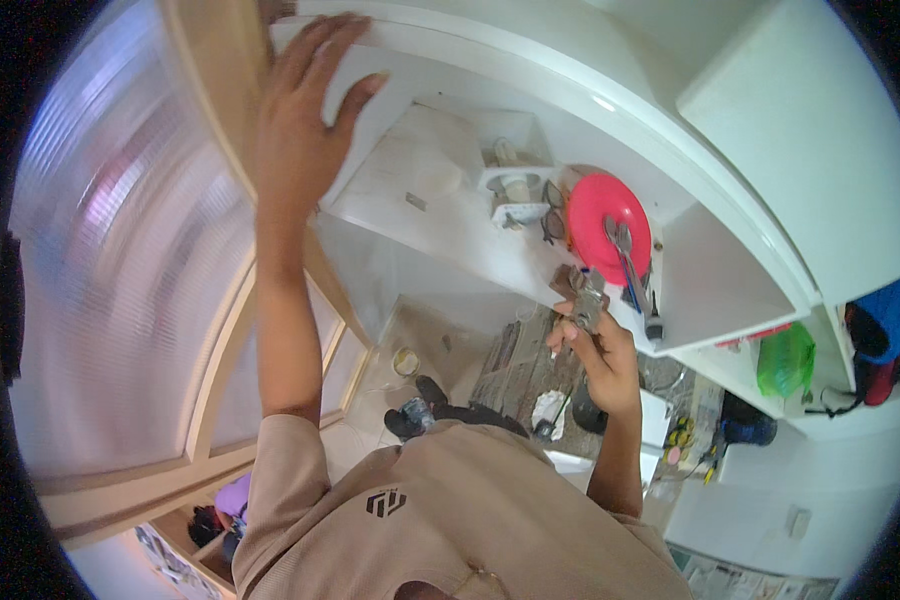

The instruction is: The person assembles a white cabinet by fitting a wooden frame, sanding edges, and attaching a white door. They use a sanding block to smooth the frame and door edges, then align and secure the door to the cabinet body.

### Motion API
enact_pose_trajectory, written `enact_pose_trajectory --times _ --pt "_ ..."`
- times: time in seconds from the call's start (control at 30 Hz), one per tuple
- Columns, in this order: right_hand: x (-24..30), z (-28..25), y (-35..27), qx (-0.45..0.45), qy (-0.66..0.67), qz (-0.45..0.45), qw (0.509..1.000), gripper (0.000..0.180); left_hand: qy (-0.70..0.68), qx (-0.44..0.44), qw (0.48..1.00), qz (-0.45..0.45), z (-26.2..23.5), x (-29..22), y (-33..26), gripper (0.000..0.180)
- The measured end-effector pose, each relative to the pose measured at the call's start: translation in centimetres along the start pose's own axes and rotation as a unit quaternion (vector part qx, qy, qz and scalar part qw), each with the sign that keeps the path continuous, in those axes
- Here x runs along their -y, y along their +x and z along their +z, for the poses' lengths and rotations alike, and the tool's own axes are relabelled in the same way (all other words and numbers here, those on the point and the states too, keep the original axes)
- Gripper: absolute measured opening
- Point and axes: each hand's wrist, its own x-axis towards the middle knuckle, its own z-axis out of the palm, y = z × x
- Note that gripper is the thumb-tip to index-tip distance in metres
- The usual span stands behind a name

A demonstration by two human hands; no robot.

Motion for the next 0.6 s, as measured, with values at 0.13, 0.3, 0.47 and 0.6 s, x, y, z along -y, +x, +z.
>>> enact_pose_trajectory --times 0.13,0.3,0.47,0.6 --pt "-1.6 2.0 -0.4 -0.010 -0.105 0.009 0.994 0.041 0.051 -0.012 0.998 0.022 0.3 0.6 0.1 0.041" --pt "-5.7 7.4 1.1 -0.038 -0.269 0.072 0.960 0.046 0.067 0.032 0.994 0.079 0.8 3.4 1.6 0.040" --pt "-9.4 10.1 8.6 -0.144 -0.492 -0.121 0.850 0.036 0.124 0.031 0.991 0.029 -0.1 3.1 0.8 0.047" --pt "-10.2 10.2 12.2 -0.124 -0.504 -0.154 0.841 0.036 0.121 0.076 0.990 0.015 0.0 2.3 0.5 0.049"
